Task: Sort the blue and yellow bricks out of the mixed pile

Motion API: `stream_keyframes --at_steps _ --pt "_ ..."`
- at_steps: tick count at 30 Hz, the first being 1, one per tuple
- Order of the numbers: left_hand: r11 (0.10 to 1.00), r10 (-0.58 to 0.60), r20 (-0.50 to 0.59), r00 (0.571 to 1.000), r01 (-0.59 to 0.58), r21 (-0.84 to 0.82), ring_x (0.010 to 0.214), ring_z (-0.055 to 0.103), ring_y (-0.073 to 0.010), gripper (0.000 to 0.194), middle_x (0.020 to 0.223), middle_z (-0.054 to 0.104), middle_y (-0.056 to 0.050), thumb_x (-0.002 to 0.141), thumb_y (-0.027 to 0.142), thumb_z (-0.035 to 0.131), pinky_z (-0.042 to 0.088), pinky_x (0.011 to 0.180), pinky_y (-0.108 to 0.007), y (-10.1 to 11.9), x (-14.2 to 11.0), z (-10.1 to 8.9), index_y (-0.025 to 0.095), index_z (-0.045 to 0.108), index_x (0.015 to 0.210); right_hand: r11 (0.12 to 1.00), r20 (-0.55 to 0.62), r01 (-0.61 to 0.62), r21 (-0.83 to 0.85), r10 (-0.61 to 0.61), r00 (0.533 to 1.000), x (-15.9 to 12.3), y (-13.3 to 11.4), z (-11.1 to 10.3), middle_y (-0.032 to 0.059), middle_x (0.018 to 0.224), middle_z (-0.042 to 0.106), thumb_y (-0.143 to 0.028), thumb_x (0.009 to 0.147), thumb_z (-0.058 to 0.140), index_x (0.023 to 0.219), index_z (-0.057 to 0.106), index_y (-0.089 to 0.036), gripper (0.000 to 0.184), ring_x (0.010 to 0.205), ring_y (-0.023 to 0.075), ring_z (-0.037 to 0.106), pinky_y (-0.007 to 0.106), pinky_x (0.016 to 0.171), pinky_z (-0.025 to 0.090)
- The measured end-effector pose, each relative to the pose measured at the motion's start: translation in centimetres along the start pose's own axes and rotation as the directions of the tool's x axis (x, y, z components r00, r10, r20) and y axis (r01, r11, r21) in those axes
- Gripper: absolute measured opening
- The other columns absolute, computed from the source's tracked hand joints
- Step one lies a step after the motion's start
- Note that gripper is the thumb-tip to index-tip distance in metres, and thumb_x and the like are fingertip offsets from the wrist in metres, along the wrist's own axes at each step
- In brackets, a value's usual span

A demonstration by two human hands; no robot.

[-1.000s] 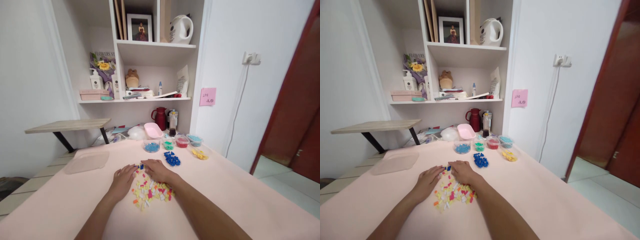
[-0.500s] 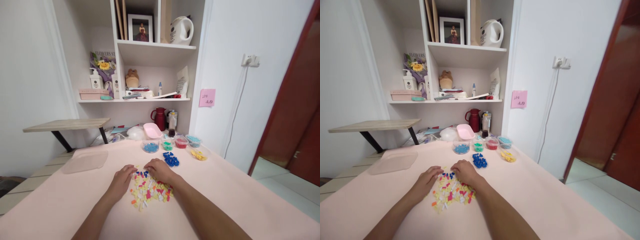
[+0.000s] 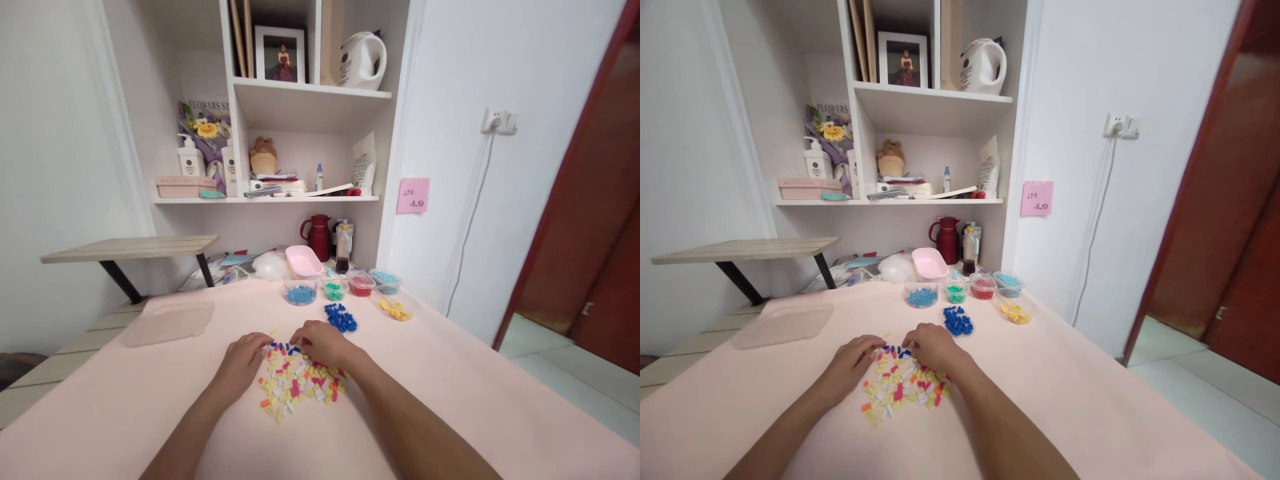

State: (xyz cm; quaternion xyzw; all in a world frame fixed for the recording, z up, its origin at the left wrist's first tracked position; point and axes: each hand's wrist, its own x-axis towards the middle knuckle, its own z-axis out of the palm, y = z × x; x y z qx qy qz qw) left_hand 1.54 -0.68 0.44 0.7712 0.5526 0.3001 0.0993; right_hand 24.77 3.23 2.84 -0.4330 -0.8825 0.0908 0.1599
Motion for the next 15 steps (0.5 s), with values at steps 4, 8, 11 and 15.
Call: stream_keyframes --at_steps 4,8,11,15 --pt "0.999 0.018 -0.001 1.000 -0.018 -0.027 0.108 0.063 -0.0204 0.031 0.114 0.071 -0.003 0.086 0.026 0.045 0.045 0.099 -0.039 -0.2 0.0 0.1 0.028 0.069 0.106 0.998 0.007 -0.031 0.057 0.030 1.000 0.1 0.2 0.0 0.0023 0.091 0.066 -0.014 0.076 0.060 0.100 0.076 -0.031 0.034 0.083 0.0189 0.062 0.026 0.069 0.040" --pt "0.999 0.017 -0.007 1.000 -0.018 -0.039 0.107 0.063 -0.0203 0.030 0.113 0.071 -0.003 0.087 0.026 0.044 0.046 0.098 -0.038 -0.6 0.0 0.3 0.027 0.069 0.104 0.988 -0.008 -0.046 0.147 0.048 0.999 0.3 0.5 0.3 0.0013 0.094 0.064 -0.015 0.074 0.064 0.092 0.077 -0.029 0.026 0.082 0.0159 0.062 0.024 0.070 0.042" --pt "0.999 0.013 -0.012 1.000 -0.014 -0.050 0.107 0.063 -0.0202 0.031 0.112 0.071 -0.003 0.087 0.026 0.043 0.046 0.098 -0.038 -0.6 0.0 0.3 0.028 0.070 0.102 0.978 -0.038 -0.045 0.204 0.054 0.998 0.5 0.9 0.6 0.0008 0.099 0.064 -0.015 0.072 0.067 0.089 0.076 -0.028 0.023 0.080 0.0144 0.062 0.022 0.070 0.043" --pt "0.998 0.017 -0.018 1.000 -0.019 -0.065 0.103 0.063 -0.0204 0.031 0.108 0.072 -0.003 0.088 0.028 0.042 0.047 0.094 -0.037 -0.4 0.0 0.1 0.027 0.070 0.100 0.961 -0.114 -0.049 0.271 0.082 0.990 0.8 1.3 0.5 0.0019 0.102 0.065 -0.014 0.071 0.068 0.088 0.076 -0.026 0.022 0.081 0.0147 0.063 0.023 0.072 0.045"
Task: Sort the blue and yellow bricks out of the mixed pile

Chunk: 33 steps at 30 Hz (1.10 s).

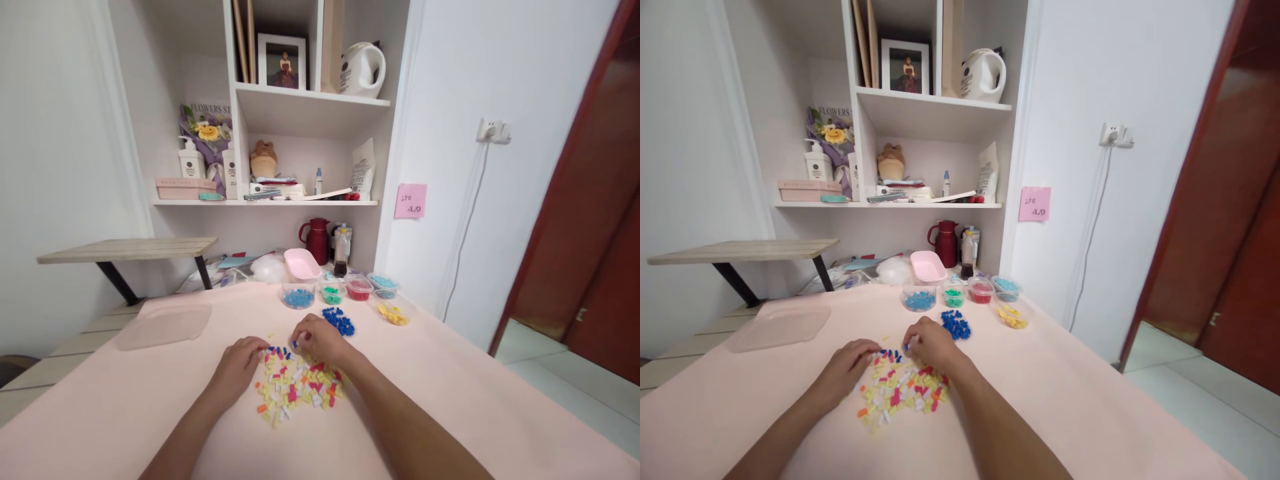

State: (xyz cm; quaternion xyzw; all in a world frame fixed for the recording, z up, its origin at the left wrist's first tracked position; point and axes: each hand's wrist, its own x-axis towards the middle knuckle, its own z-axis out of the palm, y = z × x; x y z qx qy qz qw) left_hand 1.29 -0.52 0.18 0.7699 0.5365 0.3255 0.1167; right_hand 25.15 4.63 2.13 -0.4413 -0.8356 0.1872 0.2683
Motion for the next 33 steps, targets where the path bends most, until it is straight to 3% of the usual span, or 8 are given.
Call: stream_keyframes --at_steps 5,8,11,15,18,25,30,33 --pt "0.999 -0.019 -0.024 1.000 0.018 -0.030 0.100 0.065 -0.0210 0.030 0.103 0.074 -0.004 0.086 0.031 0.043 0.048 0.093 -0.036 0.3 0.0 -0.3 0.027 0.072 0.094 0.985 -0.123 0.037 0.170 -0.016 0.992 0.0 0.6 -1.9 0.0040 0.095 0.069 -0.023 0.080 0.065 0.085 0.076 -0.022 0.012 0.083 0.0162 0.063 0.026 0.076 0.046" --pt "0.999 -0.025 -0.034 0.999 0.023 -0.041 0.097 0.066 -0.0217 0.030 0.100 0.074 -0.004 0.086 0.034 0.044 0.049 0.090 -0.037 0.3 0.1 -0.3 0.027 0.072 0.092 0.933 -0.232 -0.034 0.359 0.125 0.965 -0.1 2.1 -3.5 0.0023 0.086 0.070 -0.034 0.082 0.062 0.080 0.075 -0.019 0.020 0.076 0.0156 0.061 0.025 0.068 0.044" --pt "0.998 -0.021 -0.041 0.999 0.019 -0.052 0.095 0.066 -0.0216 0.030 0.098 0.074 -0.004 0.086 0.035 0.043 0.050 0.089 -0.037 0.1 0.3 -0.2 0.027 0.072 0.091 0.890 -0.307 -0.135 0.436 0.288 0.907 -0.4 4.6 -5.1 0.0012 0.074 0.067 -0.043 0.082 0.058 0.081 0.074 -0.016 0.031 0.066 0.0145 0.057 0.024 0.059 0.039" --pt "0.998 -0.036 -0.057 0.998 0.032 -0.061 0.095 0.067 -0.0218 0.030 0.098 0.074 -0.004 0.085 0.037 0.043 0.051 0.089 -0.037 -0.4 0.5 -0.1 0.027 0.072 0.091 0.880 -0.421 -0.217 0.423 0.403 0.812 -1.0 7.7 -6.5 0.0032 0.071 0.067 -0.046 0.081 0.055 0.082 0.073 -0.014 0.037 0.066 0.0164 0.056 0.026 0.059 0.039" --pt "0.997 -0.036 -0.064 0.997 0.032 -0.070 0.094 0.067 -0.0219 0.029 0.097 0.074 -0.003 0.084 0.038 0.045 0.052 0.087 -0.036 -0.6 0.6 0.0 0.027 0.072 0.089 0.870 -0.461 -0.265 0.416 0.453 0.763 -1.1 9.2 -6.3 0.0042 0.071 0.069 -0.045 0.078 0.057 0.080 0.072 -0.013 0.035 0.067 0.0179 0.059 0.027 0.061 0.041" --pt "0.997 -0.021 -0.071 0.997 0.016 -0.076 0.092 0.067 -0.0216 0.028 0.095 0.075 -0.003 0.083 0.038 0.047 0.053 0.085 -0.034 -0.6 0.7 -0.1 0.027 0.072 0.086 0.888 -0.481 -0.293 0.355 0.442 0.757 -0.4 10.0 -4.6 0.0056 0.085 0.075 -0.038 0.076 0.060 0.091 0.076 -0.019 0.029 0.079 0.0222 0.067 0.032 0.074 0.050" --pt "0.996 -0.040 -0.075 0.996 0.034 -0.086 0.092 0.067 -0.0215 0.029 0.095 0.074 -0.003 0.084 0.038 0.045 0.052 0.084 -0.034 -0.5 0.6 -0.1 0.027 0.072 0.088 0.912 -0.527 -0.285 0.296 0.404 0.747 -0.6 9.6 -5.2 0.0075 0.101 0.075 -0.036 0.085 0.051 0.101 0.075 -0.020 0.033 0.096 0.0245 0.067 0.037 0.088 0.049" --pt "0.996 -0.041 -0.076 0.996 0.035 -0.082 0.093 0.067 -0.0212 0.030 0.096 0.074 -0.003 0.085 0.037 0.044 0.052 0.085 -0.035 -0.3 0.5 0.0 0.026 0.071 0.089 0.933 -0.535 -0.247 0.262 0.353 0.768 -0.5 8.5 -5.6 0.0068 0.104 0.074 -0.036 0.088 0.047 0.103 0.074 -0.020 0.035 0.101 0.0246 0.066 0.038 0.091 0.048"
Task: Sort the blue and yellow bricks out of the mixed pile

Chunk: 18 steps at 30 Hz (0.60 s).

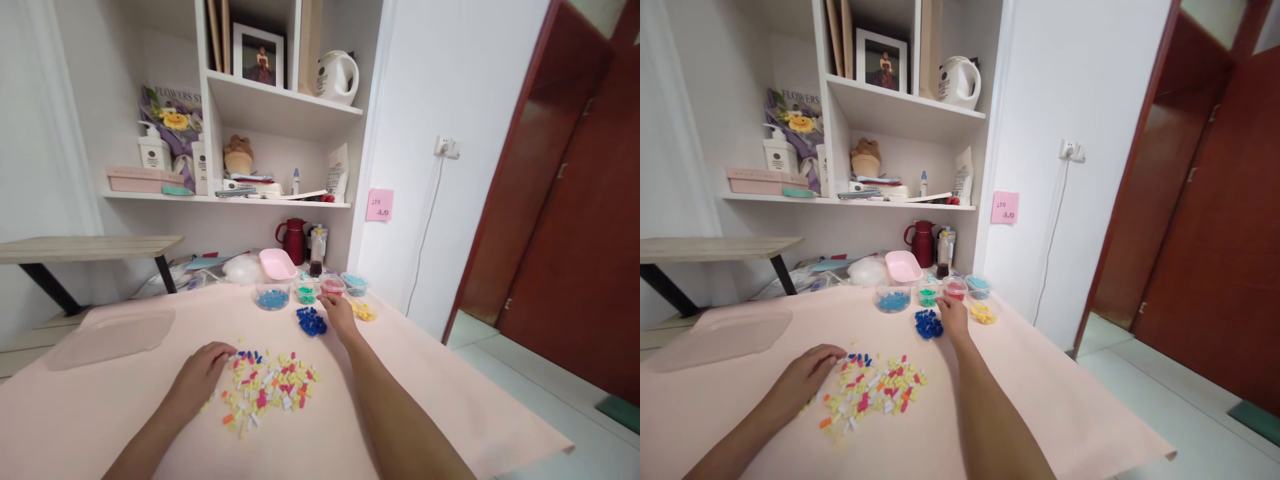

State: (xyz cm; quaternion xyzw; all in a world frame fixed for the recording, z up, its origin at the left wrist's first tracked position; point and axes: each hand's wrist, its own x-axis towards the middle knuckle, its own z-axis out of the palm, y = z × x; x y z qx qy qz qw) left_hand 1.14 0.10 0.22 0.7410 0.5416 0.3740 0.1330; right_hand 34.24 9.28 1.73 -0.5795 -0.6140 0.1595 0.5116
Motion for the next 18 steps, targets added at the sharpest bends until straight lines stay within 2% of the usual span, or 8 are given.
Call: stream_keyframes --at_steps 4,6,7,9,11,13,15,18 --pt "1.000 0.014 0.019 1.000 -0.013 -0.013 0.096 0.066 -0.0207 0.029 0.099 0.072 -0.004 0.086 0.035 0.044 0.051 0.089 -0.035 0.2 -0.2 0.0 0.025 0.071 0.090 0.993 0.098 0.109 0.033 -0.112 0.989 -1.1 -2.9 1.0 0.0059 0.100 0.075 -0.032 0.088 0.048 0.101 0.075 -0.020 0.032 0.095 0.0234 0.067 0.035 0.087 0.049" --pt "0.999 0.020 0.031 0.999 -0.019 -0.047 0.098 0.066 -0.0203 0.029 0.103 0.071 -0.005 0.086 0.035 0.045 0.051 0.090 -0.034 0.4 -0.4 0.0 0.025 0.071 0.093 0.978 0.200 0.202 0.055 -0.209 0.957 -2.2 -4.6 1.9 0.0044 0.098 0.075 -0.028 0.087 0.052 0.097 0.076 -0.022 0.027 0.092 0.0215 0.067 0.033 0.086 0.049" --pt "0.998 0.023 0.039 0.999 -0.021 -0.065 0.099 0.065 -0.0202 0.029 0.105 0.071 -0.005 0.087 0.034 0.045 0.051 0.090 -0.034 0.5 -0.4 0.0 0.025 0.071 0.096 0.962 0.268 0.270 0.047 -0.272 0.924 -2.8 -5.3 2.4 0.0040 0.098 0.075 -0.026 0.087 0.054 0.095 0.076 -0.023 0.025 0.092 0.0208 0.066 0.032 0.086 0.048" --pt "0.995 0.028 0.054 0.998 -0.022 -0.093 0.101 0.065 -0.0202 0.029 0.108 0.070 -0.006 0.086 0.034 0.046 0.051 0.090 -0.033 0.8 -0.5 -0.1 0.024 0.070 0.100 0.903 0.416 0.429 -0.008 -0.387 0.823 -4.2 -6.6 3.4 0.0045 0.100 0.074 -0.023 0.087 0.056 0.095 0.077 -0.024 0.023 0.096 0.0208 0.065 0.032 0.089 0.046" --pt "0.995 0.025 0.058 0.998 -0.019 -0.101 0.102 0.065 -0.0205 0.029 0.108 0.070 -0.006 0.085 0.033 0.048 0.051 0.091 -0.033 1.1 -0.6 -0.1 0.024 0.070 0.100 0.829 0.535 0.555 -0.068 -0.439 0.722 -5.4 -7.5 4.2 0.0055 0.103 0.073 -0.021 0.087 0.057 0.098 0.076 -0.024 0.023 0.100 0.0213 0.063 0.032 0.092 0.044" --pt "0.995 0.018 0.055 0.998 -0.012 -0.101 0.102 0.065 -0.0209 0.027 0.107 0.070 -0.006 0.084 0.033 0.050 0.051 0.090 -0.033 1.3 -0.7 -0.1 0.023 0.071 0.098 0.793 0.593 0.603 -0.093 -0.442 0.673 -6.3 -7.9 4.9 0.0060 0.106 0.072 -0.021 0.087 0.058 0.103 0.075 -0.024 0.023 0.103 0.0216 0.061 0.032 0.093 0.043" --pt "0.995 0.012 0.052 0.999 -0.007 -0.103 0.101 0.065 -0.0212 0.026 0.105 0.071 -0.006 0.083 0.033 0.051 0.052 0.089 -0.033 1.4 -0.7 -0.2 0.024 0.071 0.096 0.786 0.619 0.610 -0.102 -0.430 0.657 -6.9 -8.1 5.4 0.0067 0.109 0.070 -0.025 0.089 0.058 0.108 0.073 -0.025 0.025 0.104 0.0218 0.060 0.032 0.092 0.042" --pt "0.995 0.008 0.052 0.999 -0.003 -0.101 0.099 0.066 -0.0215 0.025 0.104 0.071 -0.006 0.082 0.032 0.051 0.052 0.087 -0.033 1.4 -0.7 -0.1 0.024 0.071 0.095 0.793 0.645 0.594 -0.135 -0.385 0.660 -7.4 -8.1 5.8 0.0080 0.109 0.069 -0.031 0.089 0.059 0.111 0.072 -0.024 0.026 0.105 0.0231 0.059 0.032 0.090 0.042"
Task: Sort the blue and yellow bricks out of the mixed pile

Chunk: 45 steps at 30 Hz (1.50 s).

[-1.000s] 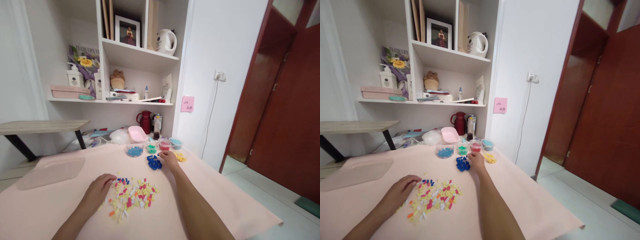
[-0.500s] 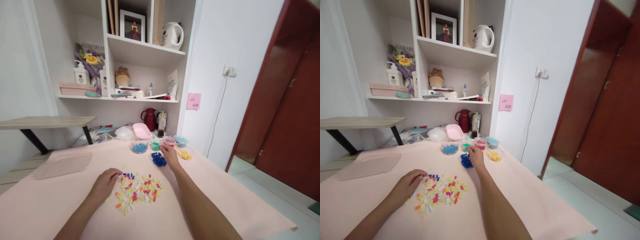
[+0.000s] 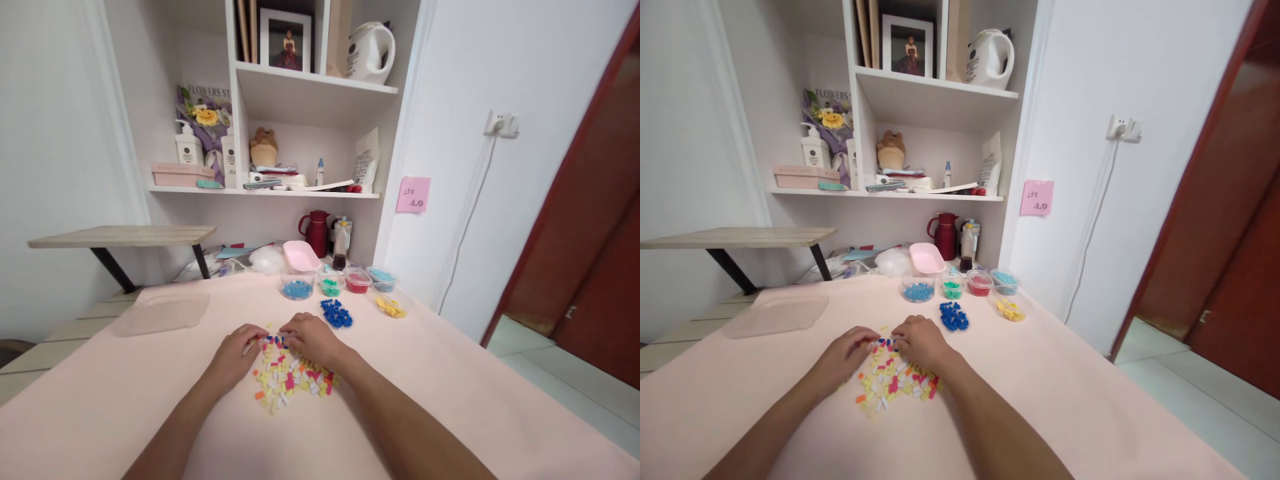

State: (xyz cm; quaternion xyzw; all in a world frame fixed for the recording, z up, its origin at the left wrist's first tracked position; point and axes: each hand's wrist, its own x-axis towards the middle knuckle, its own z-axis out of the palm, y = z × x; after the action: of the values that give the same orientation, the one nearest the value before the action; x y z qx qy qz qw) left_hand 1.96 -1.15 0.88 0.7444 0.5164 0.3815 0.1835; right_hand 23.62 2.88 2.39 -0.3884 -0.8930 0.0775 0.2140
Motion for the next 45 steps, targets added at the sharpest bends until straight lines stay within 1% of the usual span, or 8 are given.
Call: stream_keyframes --at_steps 6,15,22,26,31,36,39,45 --pt "1.000 -0.010 0.018 1.000 0.009 0.027 0.100 0.065 -0.0219 0.025 0.104 0.071 -0.006 0.083 0.031 0.049 0.051 0.087 -0.033 -0.1 0.0 0.0 0.023 0.070 0.095 0.998 0.021 -0.061 -0.005 0.061 0.998 0.3 -0.1 0.7 0.0072 0.105 0.068 -0.029 0.085 0.063 0.106 0.073 -0.026 0.023 0.103 0.0234 0.057 0.033 0.089 0.040" --pt "0.999 0.018 0.016 1.000 -0.018 0.036 0.098 0.065 -0.0213 0.026 0.103 0.069 -0.007 0.084 0.031 0.050 0.051 0.088 -0.035 -0.6 0.2 0.1 0.023 0.070 0.097 0.964 0.011 -0.120 0.236 0.121 0.993 0.4 0.7 0.8 -0.0002 0.083 0.069 -0.014 0.072 0.070 0.087 0.073 -0.023 0.018 0.082 0.0166 0.059 0.025 0.074 0.042" --pt "0.992 0.123 -0.146 0.982 -0.118 0.041 0.098 0.065 -0.0196 0.020 0.102 0.067 -0.006 0.082 0.035 0.057 0.053 0.087 -0.033 -0.6 0.4 0.2 0.025 0.071 0.092 0.934 -0.089 -0.074 0.350 0.111 0.990 0.2 -0.1 -0.1 0.0023 0.089 0.072 -0.011 0.072 0.067 0.080 0.074 -0.022 0.015 0.093 0.0196 0.061 0.028 0.085 0.043" --pt "0.978 0.199 -0.191 0.961 -0.183 0.098 0.091 0.066 -0.0183 0.016 0.095 0.068 -0.004 0.081 0.033 0.058 0.053 0.084 -0.032 0.0 0.4 0.1 0.026 0.072 0.086 0.858 -0.113 -0.076 0.508 0.154 0.982 0.3 -0.6 0.0 0.0011 0.082 0.073 -0.014 0.076 0.063 0.082 0.075 -0.021 0.016 0.081 0.0169 0.064 0.026 0.077 0.046" --pt "0.987 0.146 -0.221 0.964 -0.127 0.099 0.084 0.067 -0.0174 0.020 0.088 0.071 -0.002 0.084 0.037 0.054 0.053 0.077 -0.029 0.6 0.1 0.0 0.025 0.070 0.081 0.811 -0.157 -0.071 0.581 0.197 0.968 0.5 0.6 -0.3 0.0024 0.082 0.073 -0.021 0.078 0.062 0.078 0.075 -0.020 0.013 0.076 0.0164 0.064 0.026 0.072 0.047" --pt "0.998 0.013 -0.307 0.951 0.008 0.066 0.081 0.068 -0.0171 0.023 0.087 0.073 -0.001 0.083 0.039 0.052 0.052 0.078 -0.028 0.2 0.0 -0.3 0.025 0.070 0.079 0.872 -0.379 -0.198 0.447 0.385 0.841 0.0 5.3 -2.5 0.0029 0.093 0.072 -0.023 0.077 0.061 0.084 0.075 -0.022 0.015 0.088 0.0181 0.064 0.029 0.082 0.048" --pt "0.996 -0.061 -0.340 0.938 0.080 0.041 0.076 0.068 -0.0175 0.024 0.084 0.074 -0.001 0.082 0.041 0.052 0.052 0.077 -0.028 -0.2 0.1 -0.3 0.025 0.069 0.080 0.847 -0.423 -0.353 0.399 0.511 0.749 -0.9 8.2 -3.5 0.0046 0.093 0.072 -0.022 0.077 0.058 0.083 0.076 -0.022 0.018 0.090 0.0206 0.064 0.033 0.085 0.047" --pt "0.985 -0.173 -0.314 0.933 0.165 -0.051 0.072 0.069 -0.0176 0.027 0.085 0.075 -0.001 0.083 0.046 0.052 0.053 0.070 -0.028 -0.6 0.1 -0.2 0.024 0.068 0.084 0.802 -0.467 -0.471 0.367 0.597 0.652 -2.0 10.7 -3.8 0.0065 0.104 0.073 -0.025 0.080 0.058 0.089 0.076 -0.023 0.021 0.099 0.0251 0.064 0.038 0.090 0.046"
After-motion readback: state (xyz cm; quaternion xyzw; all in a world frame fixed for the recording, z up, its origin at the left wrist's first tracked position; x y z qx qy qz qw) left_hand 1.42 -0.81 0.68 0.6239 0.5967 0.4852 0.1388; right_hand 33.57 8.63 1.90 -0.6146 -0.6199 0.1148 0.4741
